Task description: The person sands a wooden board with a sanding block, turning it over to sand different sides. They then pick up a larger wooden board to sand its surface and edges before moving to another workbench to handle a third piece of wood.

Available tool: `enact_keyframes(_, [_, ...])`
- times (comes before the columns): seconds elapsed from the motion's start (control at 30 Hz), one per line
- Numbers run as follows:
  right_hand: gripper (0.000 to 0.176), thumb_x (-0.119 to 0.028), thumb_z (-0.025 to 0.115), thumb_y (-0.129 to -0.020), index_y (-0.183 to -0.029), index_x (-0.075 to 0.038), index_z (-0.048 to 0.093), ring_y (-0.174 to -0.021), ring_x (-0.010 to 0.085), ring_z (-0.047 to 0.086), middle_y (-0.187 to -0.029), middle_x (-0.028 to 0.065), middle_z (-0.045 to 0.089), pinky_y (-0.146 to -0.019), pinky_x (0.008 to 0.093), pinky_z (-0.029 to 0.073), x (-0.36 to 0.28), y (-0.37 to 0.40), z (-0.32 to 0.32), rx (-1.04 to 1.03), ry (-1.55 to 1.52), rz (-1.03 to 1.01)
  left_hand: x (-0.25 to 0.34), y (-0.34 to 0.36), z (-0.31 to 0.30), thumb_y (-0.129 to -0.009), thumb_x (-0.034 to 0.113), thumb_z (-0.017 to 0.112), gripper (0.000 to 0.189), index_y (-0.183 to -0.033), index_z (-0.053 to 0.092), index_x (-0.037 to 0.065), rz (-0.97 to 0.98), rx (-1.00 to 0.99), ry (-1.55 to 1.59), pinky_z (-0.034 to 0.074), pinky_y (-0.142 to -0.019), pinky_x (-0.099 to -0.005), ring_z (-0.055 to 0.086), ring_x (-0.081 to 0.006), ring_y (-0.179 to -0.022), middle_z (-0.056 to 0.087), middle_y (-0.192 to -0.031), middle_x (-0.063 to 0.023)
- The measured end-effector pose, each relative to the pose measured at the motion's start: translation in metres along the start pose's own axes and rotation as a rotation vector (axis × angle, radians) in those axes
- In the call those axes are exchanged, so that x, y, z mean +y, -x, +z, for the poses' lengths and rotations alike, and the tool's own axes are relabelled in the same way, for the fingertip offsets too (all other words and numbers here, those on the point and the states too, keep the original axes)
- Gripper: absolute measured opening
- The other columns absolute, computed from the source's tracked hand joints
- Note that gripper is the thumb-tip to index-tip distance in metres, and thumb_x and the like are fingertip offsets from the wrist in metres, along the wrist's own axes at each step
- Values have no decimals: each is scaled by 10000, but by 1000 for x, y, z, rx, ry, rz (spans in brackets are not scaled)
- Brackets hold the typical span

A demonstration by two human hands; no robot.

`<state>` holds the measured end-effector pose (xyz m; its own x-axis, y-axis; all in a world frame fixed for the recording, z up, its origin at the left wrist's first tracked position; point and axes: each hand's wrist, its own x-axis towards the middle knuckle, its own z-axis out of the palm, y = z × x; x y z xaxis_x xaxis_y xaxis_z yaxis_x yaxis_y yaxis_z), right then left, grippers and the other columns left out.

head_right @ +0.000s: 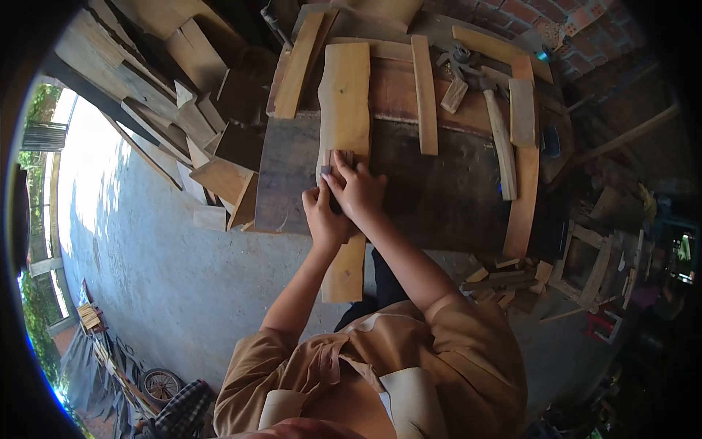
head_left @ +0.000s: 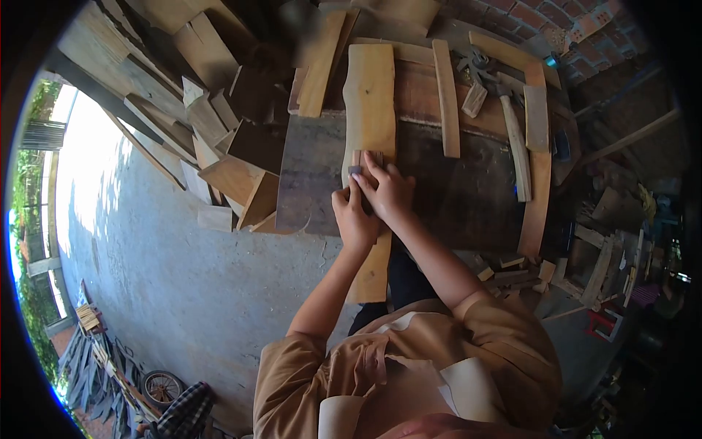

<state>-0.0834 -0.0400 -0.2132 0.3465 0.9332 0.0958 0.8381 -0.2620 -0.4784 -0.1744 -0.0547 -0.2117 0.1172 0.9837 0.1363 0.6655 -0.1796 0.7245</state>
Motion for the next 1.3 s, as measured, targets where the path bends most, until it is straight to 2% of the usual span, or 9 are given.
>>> enact_keyframes(0.13, [518,-543,519,-782,-1219,-263,519,-782,289,611,-868,142,607,-735,449,420,7,-124,-1,-39,39,23,15,-115,38,-634,135,682,657,-1228,454,-31,-32,22,-13,430,-784,-359,507,-341,-898,477,-959,-199])
enact_keyframes(0.2, [534,-538,511,-792,-1209,-206,530,-808,353,603,-893,180,616,-700,388,484,9,-189,-2,-61,-93,-4,17,-175,56,-640,155,677,656,-1233,455,-18,65,115,-50,426,-797,-373,506,-360,-902,476,-956,-216])
enact_keyframes(0.27, [559,-522,497,-807,-1222,-147,510,-844,339,609,-889,208,622,-712,406,495,7,-246,-3,-100,-126,-14,23,-229,67,-676,117,627,619,-1241,427,-36,47,91,-45,413,-785,-385,481,-380,-891,463,-948,-225])
enact_keyframes(0.43, [532,-484,479,-822,-1190,-99,490,-890,313,606,-972,167,617,-751,420,489,-4,-299,-10,-125,-4,-54,23,-286,70,-660,185,656,598,-1191,472,-20,115,65,-39,433,-772,-396,505,-389,-854,476,-928,-239])
enact_keyframes(0.63, [610,-485,547,-781,-1262,-125,442,-773,349,603,-889,191,586,-676,417,494,-23,-153,-36,-37,-128,-73,17,-148,18,-581,250,735,752,-1231,460,-11,176,203,-7,442,-741,-380,520,-343,-811,495,-893,-201])
enact_keyframes(0.67, [616,-513,551,-774,-1278,-178,439,-765,362,593,-857,188,583,-647,425,483,-22,-112,-30,-26,-158,-59,15,-108,1,-575,233,739,747,-1226,465,-11,108,125,-11,444,-724,-374,517,-330,-783,485,-864,-182])
enact_keyframes(0.93, [644,-390,656,-732,-1270,-101,451,-591,273,552,-721,111,555,-528,388,378,-22,169,-22,-156,-107,-116,-22,169,-71,-545,267,745,753,-1194,492,-18,-84,-65,-130,351,-766,-383,499,-265,-862,518,-915,-121])
enact_keyframes(1.1, [641,-348,660,-735,-1274,-77,443,-618,271,561,-743,109,555,-545,376,400,-13,194,-14,-180,-200,-187,-29,199,-72,-538,285,745,771,-1197,489,-24,-39,-51,-253,318,-771,-370,496,-235,-888,537,-947,-109])
enact_keyframes(1.3, [599,-446,598,-763,-1272,-161,462,-603,247,567,-741,103,566,-519,367,403,-5,122,4,-10,-167,-160,-22,118,-49,-557,300,732,775,-1210,476,-30,1,-64,-241,316,-783,-367,492,-235,-892,533,-955,-111])
